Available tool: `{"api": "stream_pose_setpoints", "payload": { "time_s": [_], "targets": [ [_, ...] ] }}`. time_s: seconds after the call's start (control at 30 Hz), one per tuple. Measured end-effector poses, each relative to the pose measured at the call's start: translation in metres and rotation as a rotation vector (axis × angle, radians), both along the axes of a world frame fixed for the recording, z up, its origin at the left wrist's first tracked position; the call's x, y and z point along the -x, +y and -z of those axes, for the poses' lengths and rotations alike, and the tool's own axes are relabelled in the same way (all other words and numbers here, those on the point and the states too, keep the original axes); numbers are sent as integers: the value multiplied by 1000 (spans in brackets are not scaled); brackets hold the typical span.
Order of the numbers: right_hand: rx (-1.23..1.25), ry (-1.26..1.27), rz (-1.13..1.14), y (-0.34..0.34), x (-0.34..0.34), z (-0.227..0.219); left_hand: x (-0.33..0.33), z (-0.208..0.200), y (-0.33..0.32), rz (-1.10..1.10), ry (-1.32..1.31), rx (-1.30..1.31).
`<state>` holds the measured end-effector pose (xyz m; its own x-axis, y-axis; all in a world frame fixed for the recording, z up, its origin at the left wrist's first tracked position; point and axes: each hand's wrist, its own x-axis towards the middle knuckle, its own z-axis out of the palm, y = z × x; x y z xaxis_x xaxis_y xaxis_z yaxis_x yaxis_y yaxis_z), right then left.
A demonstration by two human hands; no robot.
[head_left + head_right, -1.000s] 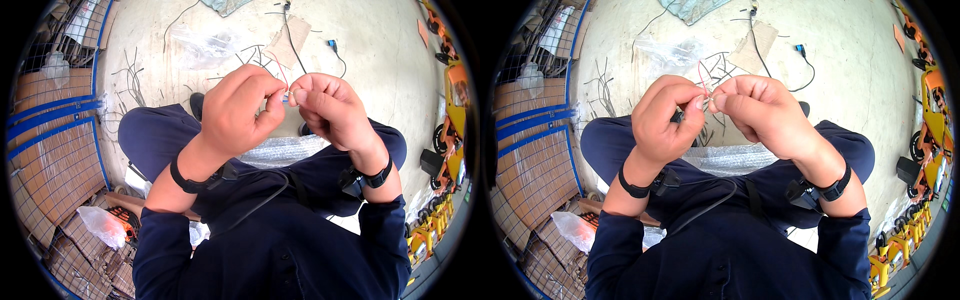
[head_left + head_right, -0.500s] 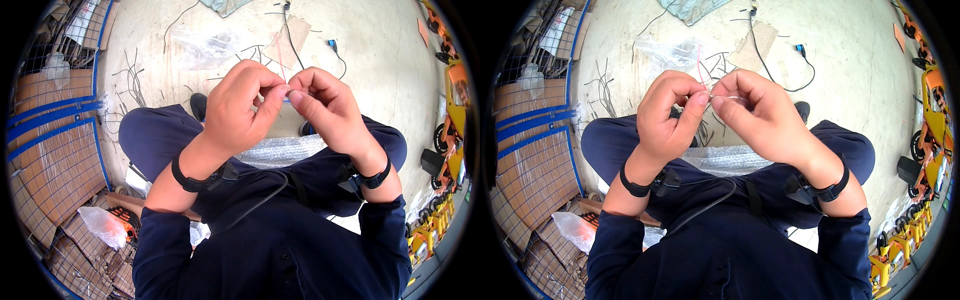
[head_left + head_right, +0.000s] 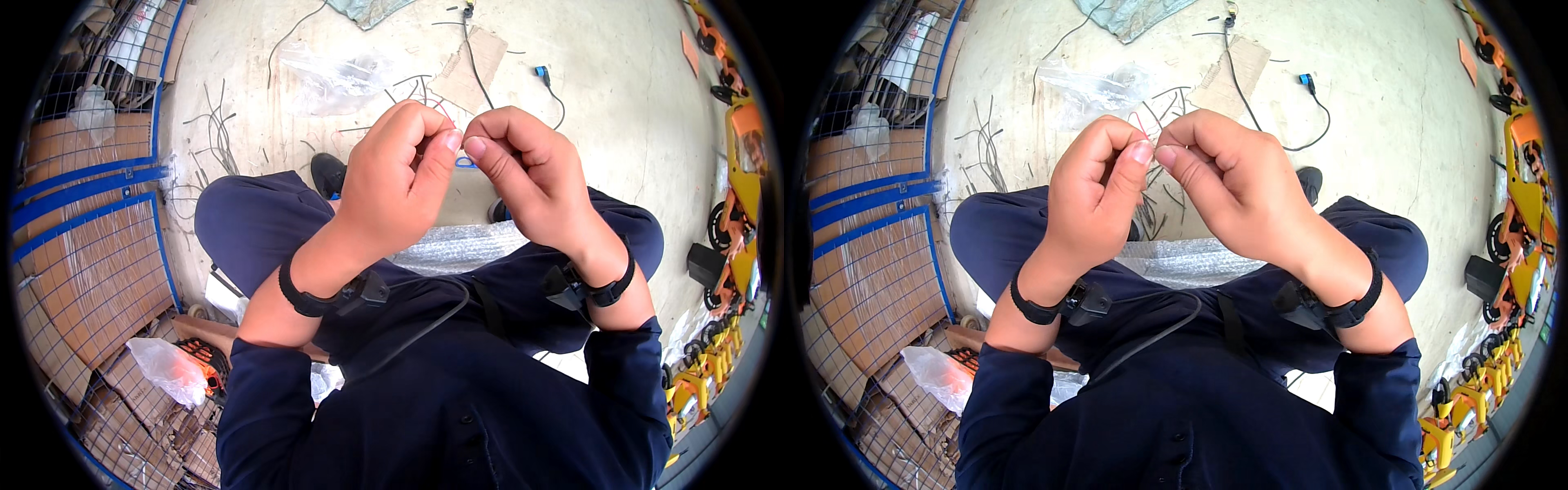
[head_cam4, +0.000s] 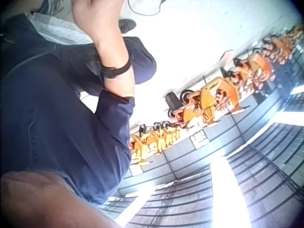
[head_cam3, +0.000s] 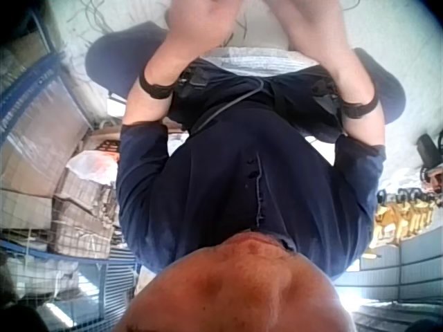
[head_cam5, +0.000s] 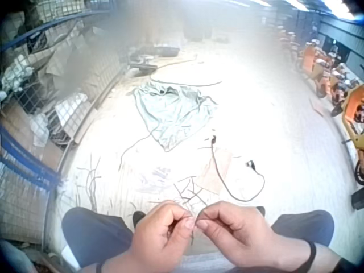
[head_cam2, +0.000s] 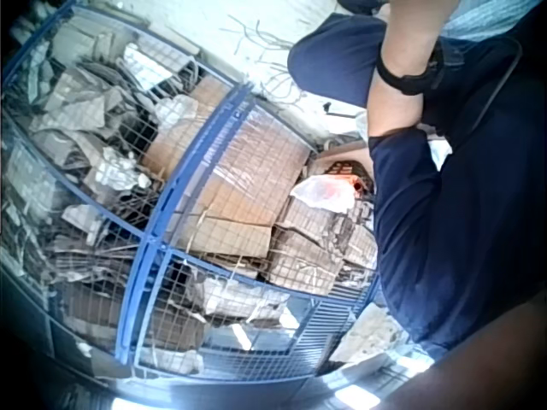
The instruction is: The person sits on the floor and uses scissors to trim a white connector or tape, then handles red and black wires by hand to align or join them.
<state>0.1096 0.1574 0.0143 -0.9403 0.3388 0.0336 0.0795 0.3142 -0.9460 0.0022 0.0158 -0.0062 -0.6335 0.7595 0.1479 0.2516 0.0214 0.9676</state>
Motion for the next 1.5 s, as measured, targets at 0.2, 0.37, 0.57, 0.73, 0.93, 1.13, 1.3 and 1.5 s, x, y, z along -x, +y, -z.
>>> {"api": "stream_pose_setpoints", "payload": {
  "time_s": [0.2,0.37,0.57,0.73,0.93,1.13,1.3,1.5],
  "targets": [
    [388,-156,-45,4,1,-11,4,-8,-5,142,-347,40],
    [611,-185,-72,7,1,-13,6,-10,-6,219,-588,9],
    [931,-97,-220,10,1,-3,6,-12,-7,297,-797,-119],
    [1019,-95,-253,9,1,-3,5,-9,-8,363,-814,-199],
    [1114,-95,-275,10,1,-3,7,-10,-9,386,-937,-202],
    [987,-41,-225,10,-1,4,7,-9,-7,366,-886,-217],
    [-101,237,-111,5,2,5,5,-4,-5,195,-492,-112],
    [-339,346,15,1,6,8,4,0,-5,125,-365,-77]
  ]
}}
